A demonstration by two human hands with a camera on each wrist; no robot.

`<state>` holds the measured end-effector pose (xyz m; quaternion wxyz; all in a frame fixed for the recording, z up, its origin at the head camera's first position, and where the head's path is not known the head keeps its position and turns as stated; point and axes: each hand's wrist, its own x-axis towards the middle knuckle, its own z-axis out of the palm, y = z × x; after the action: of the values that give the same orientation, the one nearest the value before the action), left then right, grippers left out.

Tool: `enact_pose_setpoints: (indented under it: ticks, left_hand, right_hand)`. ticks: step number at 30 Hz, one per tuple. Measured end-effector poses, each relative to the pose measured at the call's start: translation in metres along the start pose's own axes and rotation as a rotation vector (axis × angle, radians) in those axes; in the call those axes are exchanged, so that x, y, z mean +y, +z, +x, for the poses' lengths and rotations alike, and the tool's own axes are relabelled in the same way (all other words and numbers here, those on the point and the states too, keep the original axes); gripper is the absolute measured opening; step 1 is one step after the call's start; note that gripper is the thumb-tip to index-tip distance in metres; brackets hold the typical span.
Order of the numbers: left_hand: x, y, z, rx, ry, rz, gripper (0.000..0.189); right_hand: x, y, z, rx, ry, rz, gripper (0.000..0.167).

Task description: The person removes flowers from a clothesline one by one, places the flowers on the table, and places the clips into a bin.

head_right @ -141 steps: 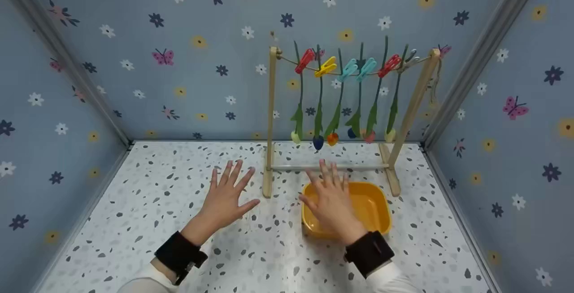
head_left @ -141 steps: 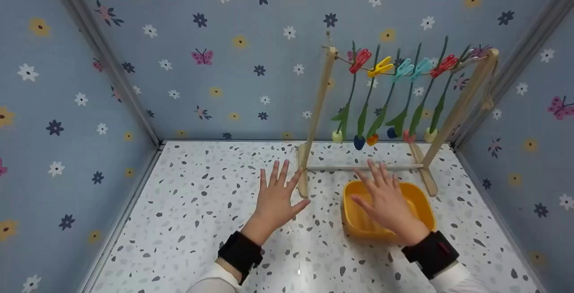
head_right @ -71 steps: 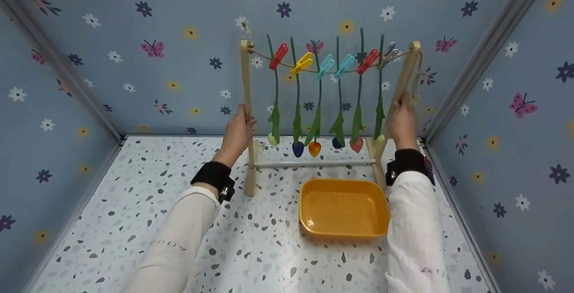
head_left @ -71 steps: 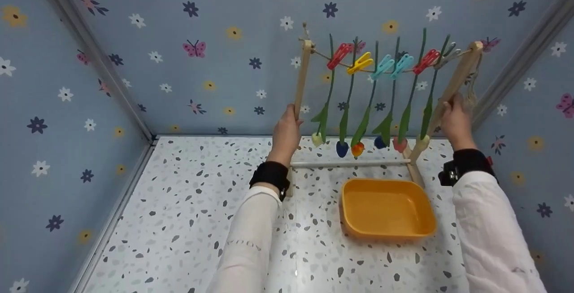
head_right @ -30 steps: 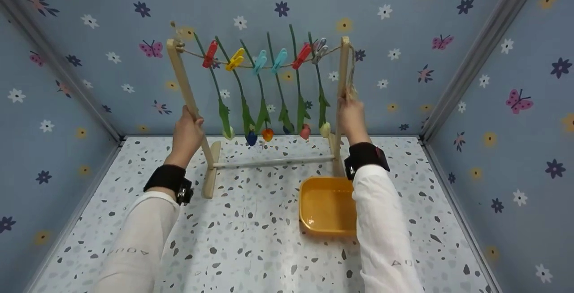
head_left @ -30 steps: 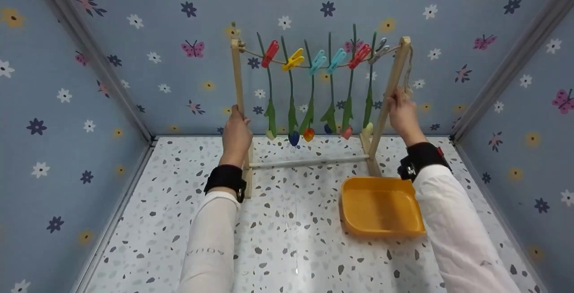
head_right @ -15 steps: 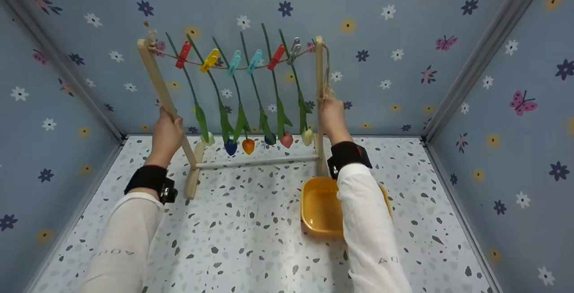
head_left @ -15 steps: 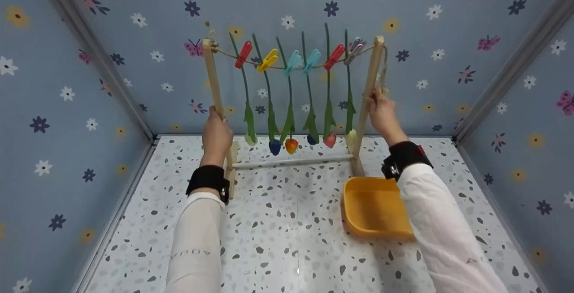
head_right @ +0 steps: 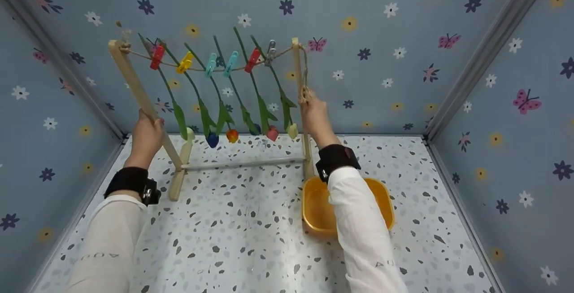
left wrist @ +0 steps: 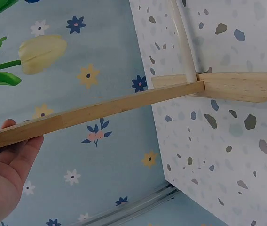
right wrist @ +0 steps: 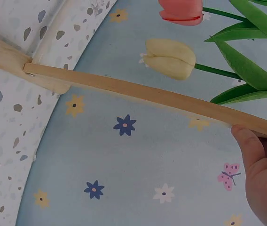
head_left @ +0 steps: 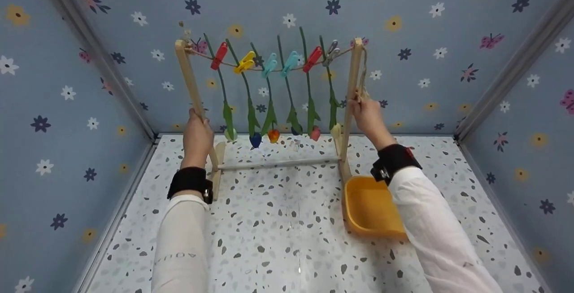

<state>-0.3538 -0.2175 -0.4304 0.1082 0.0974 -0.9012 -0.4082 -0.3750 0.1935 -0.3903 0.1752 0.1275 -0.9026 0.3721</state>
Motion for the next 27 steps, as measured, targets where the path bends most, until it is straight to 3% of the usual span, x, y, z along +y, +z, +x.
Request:
enact_pose_setpoints:
  ticks: [10,16,27]
  left_hand:
    - [-0.011,-0.015,-0.002,0.013,0.007,0.035,0.057]
    - [-0.017,-0.02,-0.005,0.046,0.012,0.029,0.053]
    - [-0.026,-0.028,-0.024,0.081,0.063,0.053,0.055]
  right_hand:
    - [-0.011,0.006,-0.019,-0.028,-0.028,0.031,0.032]
    - [-0.017,0.009,-0.032,-0.003,-0.052,0.026,0.032]
    - [-0.023,0.011,-0.054,0.016,-0.078,0.025,0.035]
